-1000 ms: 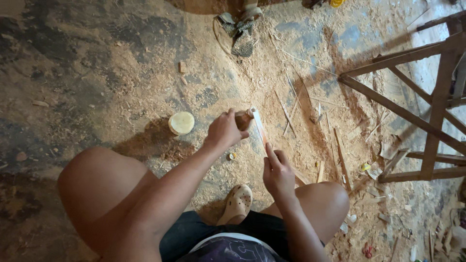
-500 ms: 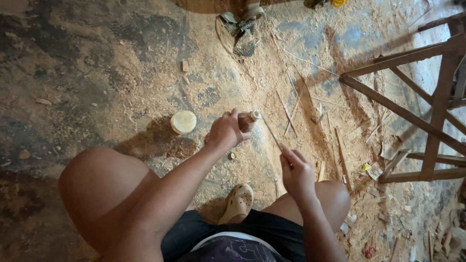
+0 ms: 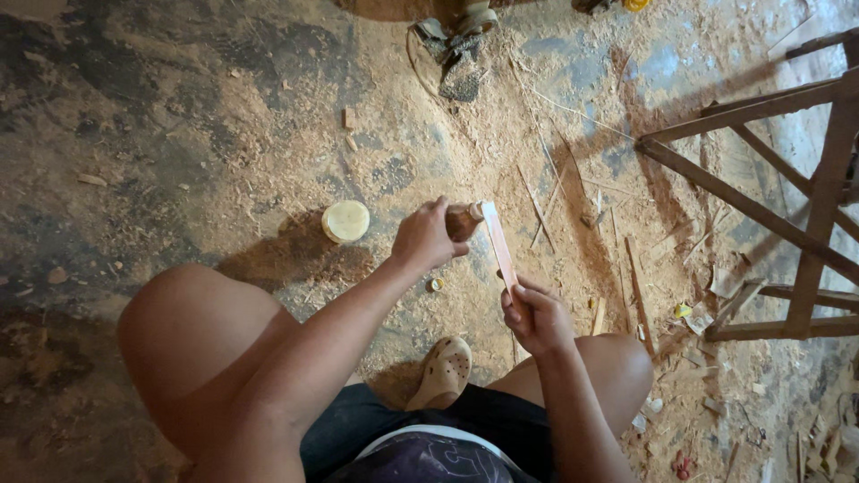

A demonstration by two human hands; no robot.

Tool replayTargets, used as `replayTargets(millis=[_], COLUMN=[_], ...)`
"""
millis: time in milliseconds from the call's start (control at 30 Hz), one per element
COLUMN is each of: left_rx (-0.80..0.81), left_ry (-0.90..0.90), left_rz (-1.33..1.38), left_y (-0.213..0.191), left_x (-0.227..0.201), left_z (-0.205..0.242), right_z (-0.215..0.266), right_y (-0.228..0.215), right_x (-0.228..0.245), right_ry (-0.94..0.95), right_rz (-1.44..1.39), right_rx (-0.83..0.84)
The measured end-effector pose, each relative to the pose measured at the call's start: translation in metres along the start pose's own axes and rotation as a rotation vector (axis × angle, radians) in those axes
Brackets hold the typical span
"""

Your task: The person applies a white substance from a plastic container onto a wooden cup using a spatula. They then pick up a wooden bottle and use the spatula to apply and spread the substance around its opening and neck.

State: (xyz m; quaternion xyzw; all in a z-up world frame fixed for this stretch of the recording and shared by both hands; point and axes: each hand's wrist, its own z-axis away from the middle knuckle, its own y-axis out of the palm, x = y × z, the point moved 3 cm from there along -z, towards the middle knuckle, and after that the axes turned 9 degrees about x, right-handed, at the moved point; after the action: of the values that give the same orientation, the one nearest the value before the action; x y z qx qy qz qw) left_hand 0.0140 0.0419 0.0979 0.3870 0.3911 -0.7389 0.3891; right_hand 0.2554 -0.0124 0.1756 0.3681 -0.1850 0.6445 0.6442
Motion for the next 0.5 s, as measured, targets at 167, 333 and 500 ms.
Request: replayTargets(millis=[167, 333, 500], left_rx=[0.004, 0.004, 0.046], left_ry=[0.01, -0.006, -0.017], left_rz=[-0.038, -0.065, -0.06], left_y=[-0.002, 0.003, 0.005], left_x=[0.007, 0.01, 0.006], left_z=[-0.002, -0.009, -0.006], right_z=[0.017, 0.028, 0.031], right_y=[-0.006, 0.002, 0.026], right_x=[0.006, 0.022, 0.025], right_ry=[-0.042, -0.112, -0.261], right_rz=[0.07, 0.191, 0.682], right_rx=[0.021, -0.095, -0.205])
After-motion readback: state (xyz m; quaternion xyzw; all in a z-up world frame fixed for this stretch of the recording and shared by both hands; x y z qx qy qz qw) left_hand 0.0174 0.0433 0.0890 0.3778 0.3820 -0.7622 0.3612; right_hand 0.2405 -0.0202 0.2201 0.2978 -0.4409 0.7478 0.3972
